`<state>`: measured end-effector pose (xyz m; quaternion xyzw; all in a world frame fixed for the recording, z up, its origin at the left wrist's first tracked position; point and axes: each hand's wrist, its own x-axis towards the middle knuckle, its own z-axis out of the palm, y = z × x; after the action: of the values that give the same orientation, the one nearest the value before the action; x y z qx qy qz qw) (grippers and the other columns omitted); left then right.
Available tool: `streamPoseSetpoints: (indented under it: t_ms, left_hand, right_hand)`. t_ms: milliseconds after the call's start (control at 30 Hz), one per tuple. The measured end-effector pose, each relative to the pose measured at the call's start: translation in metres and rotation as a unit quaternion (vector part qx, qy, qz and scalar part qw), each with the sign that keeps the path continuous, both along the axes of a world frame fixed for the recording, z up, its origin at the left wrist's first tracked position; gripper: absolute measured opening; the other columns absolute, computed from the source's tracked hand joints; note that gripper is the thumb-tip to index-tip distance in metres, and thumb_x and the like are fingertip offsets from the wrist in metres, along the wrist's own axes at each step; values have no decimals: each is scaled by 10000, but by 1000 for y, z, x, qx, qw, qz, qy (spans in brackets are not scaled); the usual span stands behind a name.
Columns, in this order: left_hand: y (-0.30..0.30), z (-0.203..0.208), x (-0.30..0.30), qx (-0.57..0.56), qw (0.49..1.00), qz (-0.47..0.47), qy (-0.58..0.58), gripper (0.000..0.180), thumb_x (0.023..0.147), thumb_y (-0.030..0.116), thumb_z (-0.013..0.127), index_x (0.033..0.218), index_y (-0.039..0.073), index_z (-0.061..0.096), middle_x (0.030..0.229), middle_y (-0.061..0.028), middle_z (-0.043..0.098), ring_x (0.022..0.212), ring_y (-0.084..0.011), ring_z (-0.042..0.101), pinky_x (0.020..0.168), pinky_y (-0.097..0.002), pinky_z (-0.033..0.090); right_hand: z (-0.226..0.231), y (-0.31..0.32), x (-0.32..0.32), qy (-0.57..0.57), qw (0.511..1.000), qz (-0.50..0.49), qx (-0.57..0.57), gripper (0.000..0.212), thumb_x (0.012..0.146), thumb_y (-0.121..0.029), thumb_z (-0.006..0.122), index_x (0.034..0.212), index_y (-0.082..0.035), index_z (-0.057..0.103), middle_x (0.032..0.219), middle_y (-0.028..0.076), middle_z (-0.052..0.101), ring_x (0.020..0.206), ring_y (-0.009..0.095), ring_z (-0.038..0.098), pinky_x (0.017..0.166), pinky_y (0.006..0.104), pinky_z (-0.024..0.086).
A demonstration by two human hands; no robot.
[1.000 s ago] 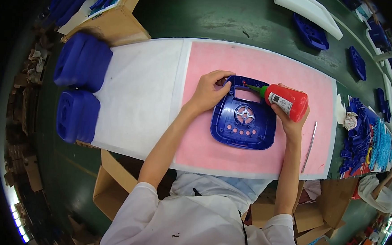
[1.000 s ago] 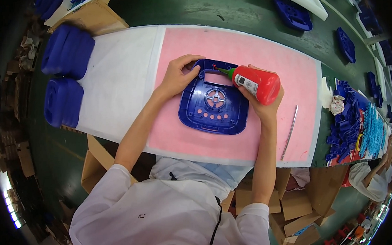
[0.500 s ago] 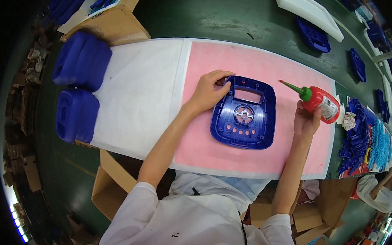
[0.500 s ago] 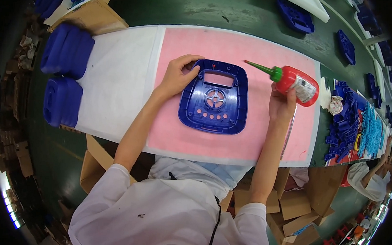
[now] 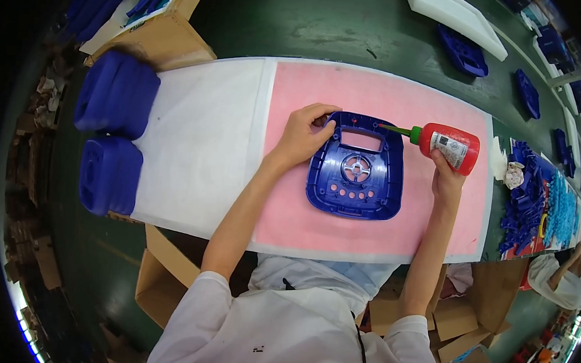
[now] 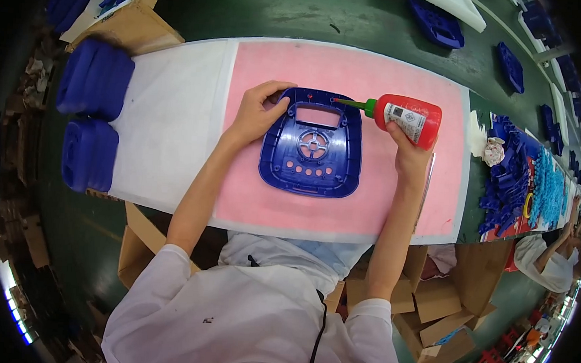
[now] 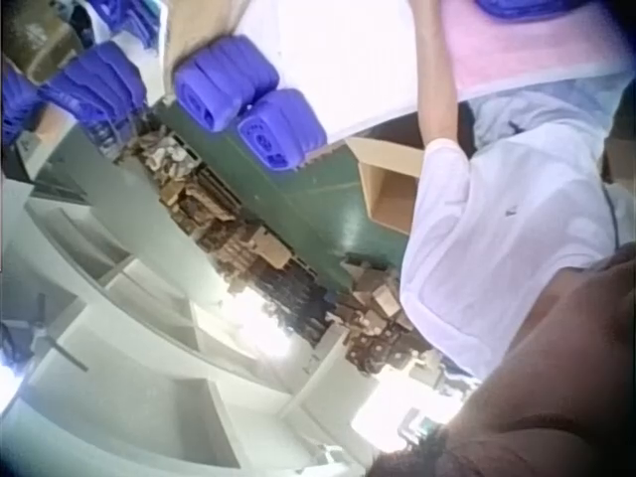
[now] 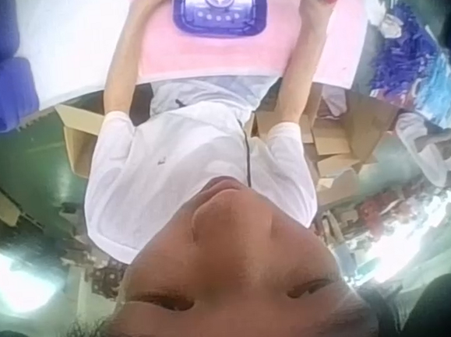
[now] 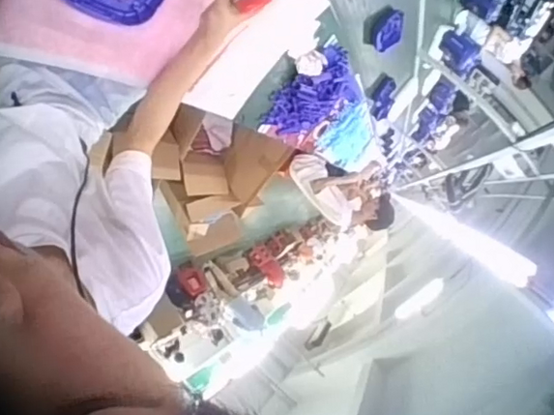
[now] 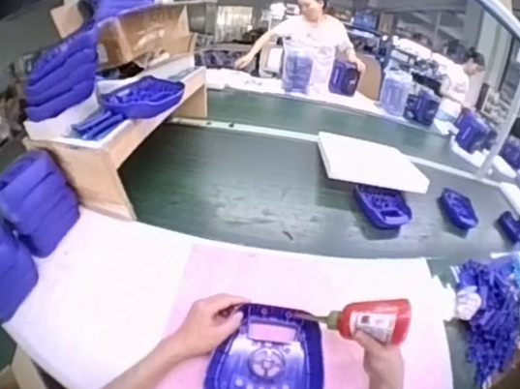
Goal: The person applies glue from a bottle to a blue plastic casing, then attaches a plastic handle piece to it by hand.
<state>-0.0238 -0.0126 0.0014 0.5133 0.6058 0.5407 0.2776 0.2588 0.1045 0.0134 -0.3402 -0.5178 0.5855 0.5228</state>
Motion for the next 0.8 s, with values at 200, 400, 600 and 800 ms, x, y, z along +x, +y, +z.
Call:
streamPoseSetpoints:
  t_ms: [200,400,600,800]
  left_hand:
    - [-3,-1,0,-9,1000,-6,2,255,855,79,629,1099,17,667,940,-95,674,794,-159,603,740,-279,490]
    - [-3,-1,1,1,1000,-4,-5,256,854,78,628,1099,12,664,937,-96,673,793,-159,604,738,-281,490]
    - [-2,-2,-1,-1,1000,-7,1,258,849,80,636,1095,9,665,930,-95,671,792,-156,600,737,-282,491]
    - [-2,1,0,-24,1000,-12,0,264,862,25,623,1123,18,664,979,-64,674,849,-122,598,774,-257,483]
  right_hand:
    - [5,-4,-9,-58,998,-5,23,429,695,11,840,1078,-39,653,993,101,693,925,219,676,793,332,582]
    - [4,-4,-6,-64,998,-7,21,429,695,7,842,1078,-35,653,991,105,696,916,218,679,790,327,580]
    - [6,-4,-8,-80,996,0,28,421,694,4,843,1071,-36,661,997,105,699,928,219,679,787,324,579]
    - [9,-4,-9,-94,995,6,39,412,697,-5,844,1068,-33,667,978,96,704,906,202,683,787,317,574]
